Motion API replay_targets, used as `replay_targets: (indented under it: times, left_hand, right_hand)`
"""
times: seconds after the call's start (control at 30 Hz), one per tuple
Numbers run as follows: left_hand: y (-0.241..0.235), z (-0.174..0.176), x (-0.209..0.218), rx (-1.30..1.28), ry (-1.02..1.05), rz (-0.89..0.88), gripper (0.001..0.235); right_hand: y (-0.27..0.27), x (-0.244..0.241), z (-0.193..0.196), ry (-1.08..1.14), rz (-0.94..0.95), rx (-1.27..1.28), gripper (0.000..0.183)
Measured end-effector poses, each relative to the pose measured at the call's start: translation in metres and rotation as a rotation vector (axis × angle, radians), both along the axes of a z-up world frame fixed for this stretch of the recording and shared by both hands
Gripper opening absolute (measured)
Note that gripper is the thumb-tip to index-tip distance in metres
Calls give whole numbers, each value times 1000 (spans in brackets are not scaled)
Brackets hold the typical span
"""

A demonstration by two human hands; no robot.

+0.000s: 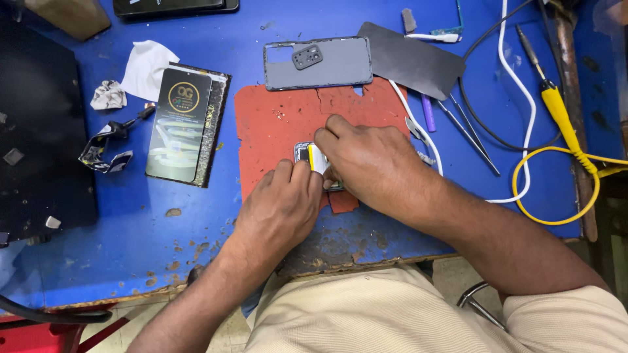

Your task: The person disassembles a smartphone, removes the battery, and uses a heat gun to soften adhesive. They then peel off the old battery and prepare the device for reassembly.

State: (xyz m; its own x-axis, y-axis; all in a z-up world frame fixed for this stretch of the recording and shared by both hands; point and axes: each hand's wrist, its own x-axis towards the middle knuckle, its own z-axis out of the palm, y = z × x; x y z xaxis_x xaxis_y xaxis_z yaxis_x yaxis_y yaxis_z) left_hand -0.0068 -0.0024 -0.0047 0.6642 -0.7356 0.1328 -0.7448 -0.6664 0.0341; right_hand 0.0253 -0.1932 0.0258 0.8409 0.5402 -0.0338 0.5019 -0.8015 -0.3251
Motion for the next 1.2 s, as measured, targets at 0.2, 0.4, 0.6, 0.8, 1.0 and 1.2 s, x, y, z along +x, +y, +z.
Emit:
replay_targets:
  times: [0.2,0.4,0.6,0.8,1.0,1.2]
  left_hand:
    - [6,7,8,-30,-12,-53,16]
    - [1,5,5,-29,9,-40,14]
    - [-1,-7,-3,-71,4,28,7]
    - [12,-13,19,-358,121,91,11]
    - [26,-18,49,-522,128,91,15]
    - [26,-9,62,-476,49,88,12]
  right_hand:
    - [0,0,-2,14,-6,-12,33]
    - [1,1,-2,-32,-2,12,32]
    - [-1,0,-4,-5,-14,19,33]
    - [1,1,0,6,-8,15,37]
    - [3,1,3,28,-13,-34,36]
    - [3,1,3,42,-14,-16,39]
